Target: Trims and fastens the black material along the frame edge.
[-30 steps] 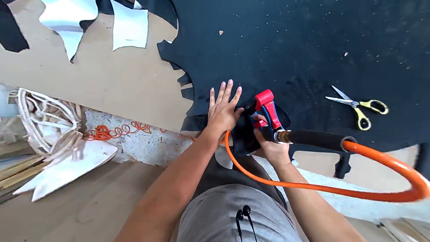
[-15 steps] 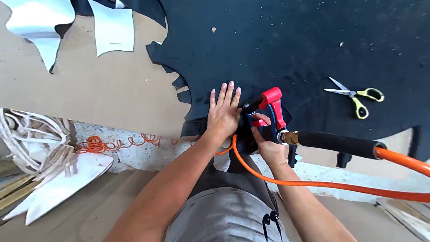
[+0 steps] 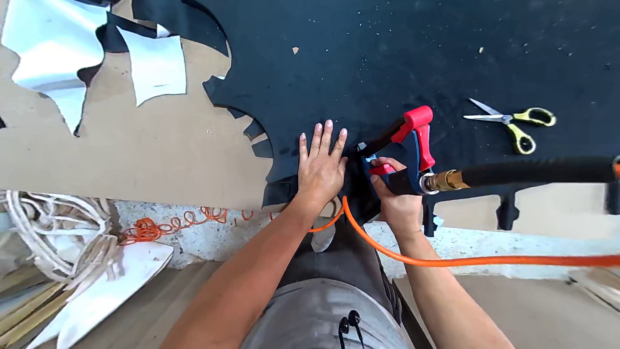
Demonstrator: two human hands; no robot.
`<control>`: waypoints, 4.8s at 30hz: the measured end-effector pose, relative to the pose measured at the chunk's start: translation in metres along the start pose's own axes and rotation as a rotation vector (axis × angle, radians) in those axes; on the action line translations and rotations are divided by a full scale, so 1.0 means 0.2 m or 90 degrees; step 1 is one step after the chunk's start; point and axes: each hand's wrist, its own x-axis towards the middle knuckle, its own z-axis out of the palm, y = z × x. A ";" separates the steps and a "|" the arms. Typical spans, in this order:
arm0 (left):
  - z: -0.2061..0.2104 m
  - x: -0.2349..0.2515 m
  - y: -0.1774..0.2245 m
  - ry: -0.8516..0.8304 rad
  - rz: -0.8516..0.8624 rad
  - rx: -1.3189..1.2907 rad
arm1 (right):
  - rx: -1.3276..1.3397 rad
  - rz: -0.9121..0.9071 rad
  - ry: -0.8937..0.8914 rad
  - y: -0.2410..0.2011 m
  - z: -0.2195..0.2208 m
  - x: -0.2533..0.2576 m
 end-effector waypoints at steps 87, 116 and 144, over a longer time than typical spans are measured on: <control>-0.12 0.10 -0.43 -0.005 0.409 -0.121 | -0.052 0.020 -0.124 -0.02 -0.06 0.02; -0.07 -0.09 -0.45 0.070 0.305 -0.123 | 0.012 -0.011 -0.150 -0.02 0.05 -0.08; -0.07 -0.10 -0.49 0.096 0.348 -0.170 | -0.106 0.020 -0.228 -0.20 0.10 -0.01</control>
